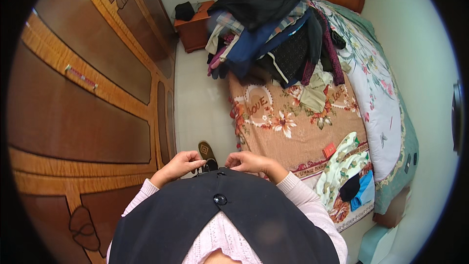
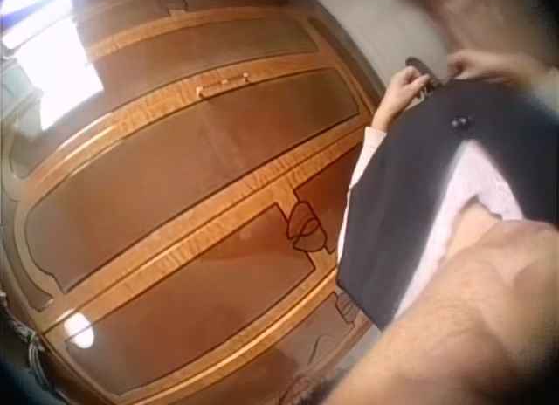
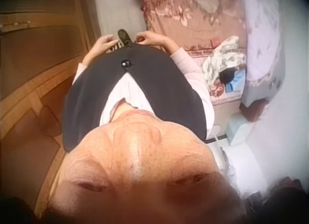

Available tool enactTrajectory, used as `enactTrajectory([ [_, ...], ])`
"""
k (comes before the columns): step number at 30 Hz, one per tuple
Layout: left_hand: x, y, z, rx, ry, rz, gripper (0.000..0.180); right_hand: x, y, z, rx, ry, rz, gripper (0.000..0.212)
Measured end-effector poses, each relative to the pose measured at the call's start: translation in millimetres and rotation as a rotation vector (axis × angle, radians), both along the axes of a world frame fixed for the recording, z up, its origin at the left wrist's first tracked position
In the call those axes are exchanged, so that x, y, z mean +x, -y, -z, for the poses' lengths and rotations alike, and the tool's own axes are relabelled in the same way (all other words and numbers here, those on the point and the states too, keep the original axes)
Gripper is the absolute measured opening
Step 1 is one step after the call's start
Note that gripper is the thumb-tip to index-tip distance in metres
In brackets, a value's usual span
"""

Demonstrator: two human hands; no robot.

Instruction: The person opens a wardrobe, removes several empty hangers, and places them on the bed. They then pick up a black t-shirt, place it on a hanger, and hang it in the wardrobe. Next, they pick up a pair of blue shorts, place them on a hanger, and hang them in the wardrobe.

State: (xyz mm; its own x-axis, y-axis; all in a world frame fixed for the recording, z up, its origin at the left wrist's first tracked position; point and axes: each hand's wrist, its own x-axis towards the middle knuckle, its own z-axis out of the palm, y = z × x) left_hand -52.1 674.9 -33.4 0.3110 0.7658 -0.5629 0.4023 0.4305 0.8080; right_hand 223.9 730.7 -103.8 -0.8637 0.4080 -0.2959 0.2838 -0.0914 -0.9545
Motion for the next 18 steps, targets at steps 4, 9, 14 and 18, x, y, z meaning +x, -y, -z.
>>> enactTrajectory([
  [4, -32, -69, 3, 0.056, 0.061, -0.02, 0.022, -41, -64, -9, 0.154, 0.059, 0.145, 0.039],
  [9, -85, -171, 1, 0.121, 0.125, -0.08, 0.02, -93, -176, -6, 0.337, 0.089, 0.38, 0.036],
  [14, -130, -269, -5, 0.223, 0.036, -0.047, 0.022, -125, -292, 4, 0.693, 0.128, 0.759, 0.032],
  [18, -132, -342, -10, 0.25, 0.023, -0.025, 0.021, -116, -370, 1, 1.089, 0.373, 0.927, 0.034],
])
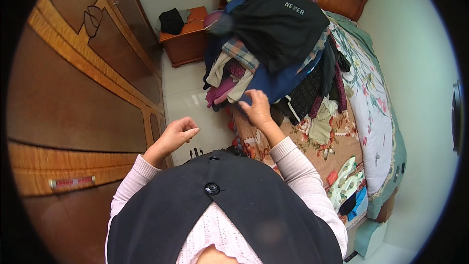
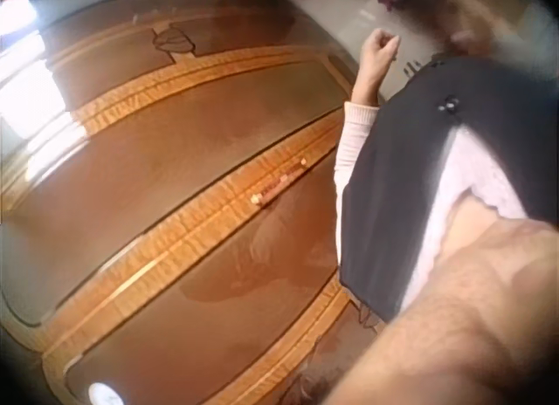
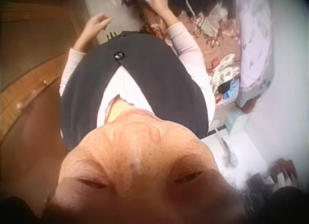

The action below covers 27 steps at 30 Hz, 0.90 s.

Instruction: The person opens a wardrobe, removes several empty hangers, and places them on the bed. They then pick up a black t-shirt, place it on a hanger, and hang it in the wardrobe. Next, they pick up a pair of blue shorts, place them on a hanger, and hang them in the wardrobe.

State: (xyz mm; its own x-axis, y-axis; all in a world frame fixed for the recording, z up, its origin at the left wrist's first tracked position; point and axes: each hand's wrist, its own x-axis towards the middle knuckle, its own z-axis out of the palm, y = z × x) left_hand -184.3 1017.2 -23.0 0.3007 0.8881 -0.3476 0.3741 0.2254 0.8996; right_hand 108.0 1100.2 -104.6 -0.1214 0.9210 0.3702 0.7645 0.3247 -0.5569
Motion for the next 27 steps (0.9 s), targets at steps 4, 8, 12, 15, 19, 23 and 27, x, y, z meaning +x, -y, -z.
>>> enactTrajectory([
  [4, 1, -71, 11, 0.013, 0.012, -0.043, 0.019, 9, -79, -9, 0.156, 0.205, 0.169, 0.044],
  [8, -1, -163, 6, 0.158, 0.047, -0.119, 0.017, 14, -166, -2, 0.217, 0.151, 0.076, 0.041],
  [12, -29, -227, -16, 0.259, 0.073, -0.47, 0.012, -43, -237, 5, 0.108, -0.054, -0.218, 0.031],
  [15, -71, -256, -27, 0.448, 0.029, -0.66, 0.009, -105, -275, -6, -0.016, -0.18, -0.453, 0.029],
  [19, -106, -255, -52, 0.453, 0.083, -0.885, 0.008, -194, -319, -27, -0.033, -0.267, -0.687, 0.027],
  [23, -142, -250, -60, 0.449, 0.029, -0.96, 0.007, -286, -360, -68, -0.045, -0.295, -0.801, 0.025],
  [27, -179, -258, -70, 0.496, -0.056, -0.954, 0.009, -378, -400, -105, -0.015, -0.264, -0.818, 0.029],
])
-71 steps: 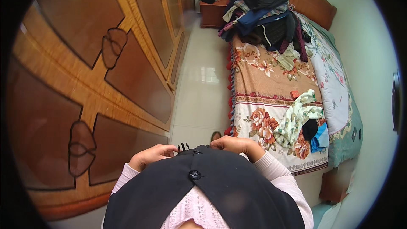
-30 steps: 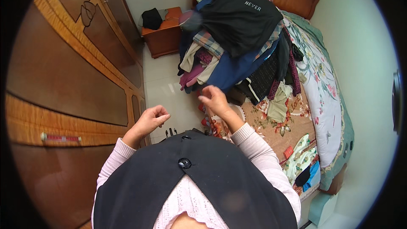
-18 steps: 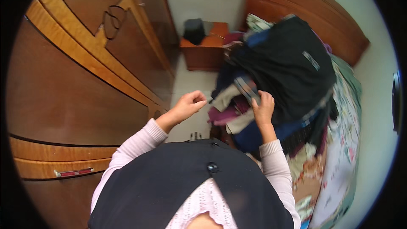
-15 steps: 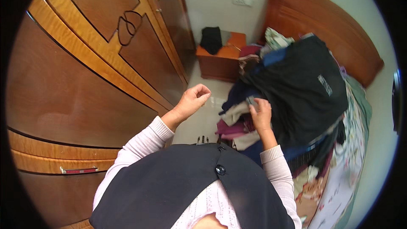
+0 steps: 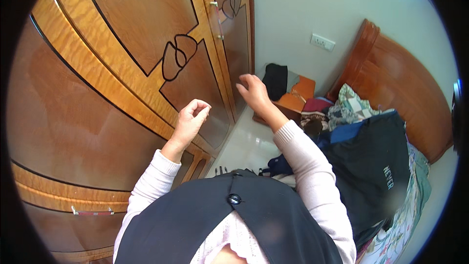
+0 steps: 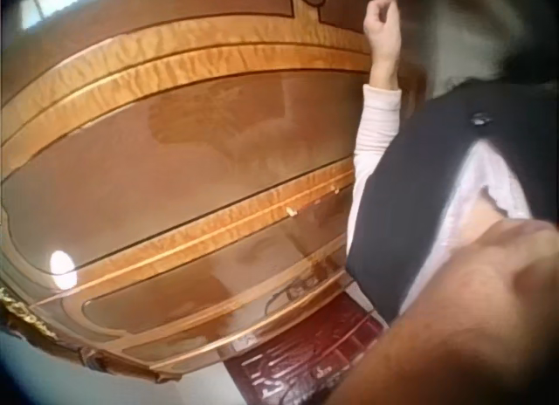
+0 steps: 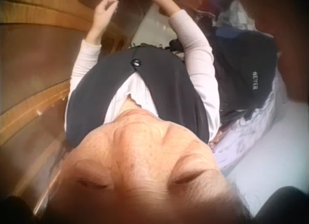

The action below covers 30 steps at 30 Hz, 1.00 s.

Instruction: The person opens a wardrobe, removes several empty hangers, and places them on the bed. They then pick up a black t-shirt, place it on a hanger, and hang it in the wardrobe. Next, they pick up a pair of blue shorts, place them on a hanger, and hang them in the wardrobe.

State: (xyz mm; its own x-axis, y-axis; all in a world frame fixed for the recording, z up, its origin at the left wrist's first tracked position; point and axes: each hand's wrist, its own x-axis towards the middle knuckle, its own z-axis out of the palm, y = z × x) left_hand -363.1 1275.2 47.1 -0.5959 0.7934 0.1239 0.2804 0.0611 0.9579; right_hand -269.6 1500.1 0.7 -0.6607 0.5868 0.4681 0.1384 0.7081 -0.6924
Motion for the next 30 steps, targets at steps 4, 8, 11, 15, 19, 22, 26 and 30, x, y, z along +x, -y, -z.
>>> enactTrajectory([
  [4, -29, -13, -14, 0.02, -0.107, -0.002, 0.009, -86, -43, -36, 0.04, -0.05, 0.049, 0.044],
  [8, -53, -29, -29, -0.001, -0.278, -0.042, 0.01, -151, -61, -72, -0.021, -0.091, 0.041, 0.056],
  [11, -66, -56, -45, -0.009, -0.422, -0.059, 0.01, -196, -86, -63, 0.029, -0.227, 0.161, 0.057],
  [15, -77, -95, -60, -0.033, -0.58, -0.107, 0.008, -232, -116, -60, -0.16, -0.203, -0.035, 0.045],
  [19, -99, -145, -68, 0.002, -0.987, -0.182, 0.007, -225, -153, -65, -0.303, -0.175, -0.263, 0.029],
  [22, -117, -181, -81, -0.112, -1.255, -0.255, 0.01, -204, -162, -69, -0.23, -0.203, -0.241, 0.028],
  [26, -138, -225, -104, -0.352, -1.626, -0.268, 0.021, -166, -193, -54, -0.139, -0.263, -0.254, 0.025],
  [30, -152, -255, -120, -0.874, -1.988, -0.302, 0.026, -123, -217, -62, -0.189, -0.331, -0.301, 0.021],
])
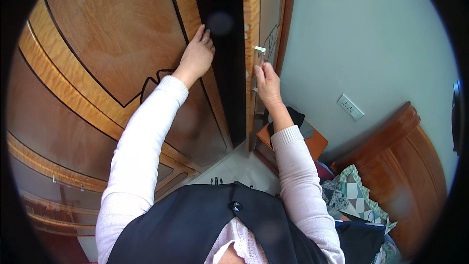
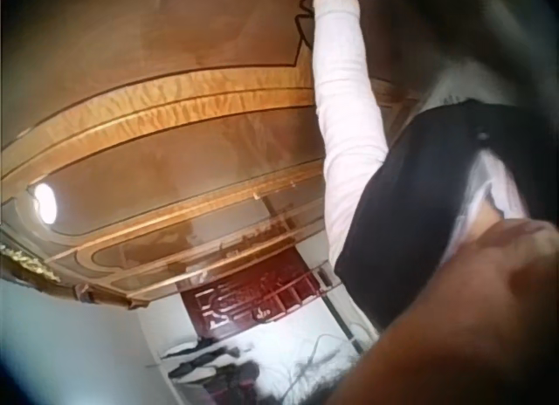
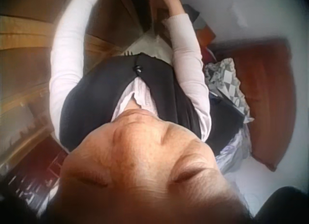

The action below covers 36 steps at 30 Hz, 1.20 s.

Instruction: The person opens a wardrobe, removes several empty hangers, and places them on the bed. They then pick up a black t-shirt, place it on a hanger, and hang it in the wardrobe. Next, they pick up a pair of blue shorts, place them on a hanger, and hang them in the wardrobe.

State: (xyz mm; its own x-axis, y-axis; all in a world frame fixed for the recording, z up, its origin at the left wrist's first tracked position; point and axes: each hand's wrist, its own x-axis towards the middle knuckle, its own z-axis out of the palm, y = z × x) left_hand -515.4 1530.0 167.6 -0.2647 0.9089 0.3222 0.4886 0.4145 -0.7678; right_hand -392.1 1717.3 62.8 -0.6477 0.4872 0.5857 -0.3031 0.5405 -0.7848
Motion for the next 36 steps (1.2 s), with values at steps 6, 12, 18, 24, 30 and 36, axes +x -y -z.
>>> enactTrajectory([
  [6, 14, -17, 4, -0.103, -0.081, -0.096, 0.028, 1, -4, 4, 0.042, 0.039, -0.022, 0.023],
  [12, 133, -6, -3, 0.021, 0.095, 0.241, 0.021, 6, -10, 1, 0.132, -0.014, 0.015, 0.023],
  [18, 237, 47, 17, -0.006, -0.019, 0.329, 0.006, 26, 21, 34, 0.254, -0.061, 0.228, 0.029],
  [24, 304, 105, 25, -0.031, -0.084, 0.32, 0.005, 105, 155, 59, 0.146, -0.2, -0.245, 0.024],
  [30, 355, 183, 31, 0.002, -0.014, 0.226, 0.011, 162, 246, 74, 0.124, -0.192, -0.782, 0.025],
  [36, 390, 243, 47, 0.233, -0.053, -0.033, 0.019, 186, 286, 70, 0.21, -0.052, -1.026, 0.042],
])
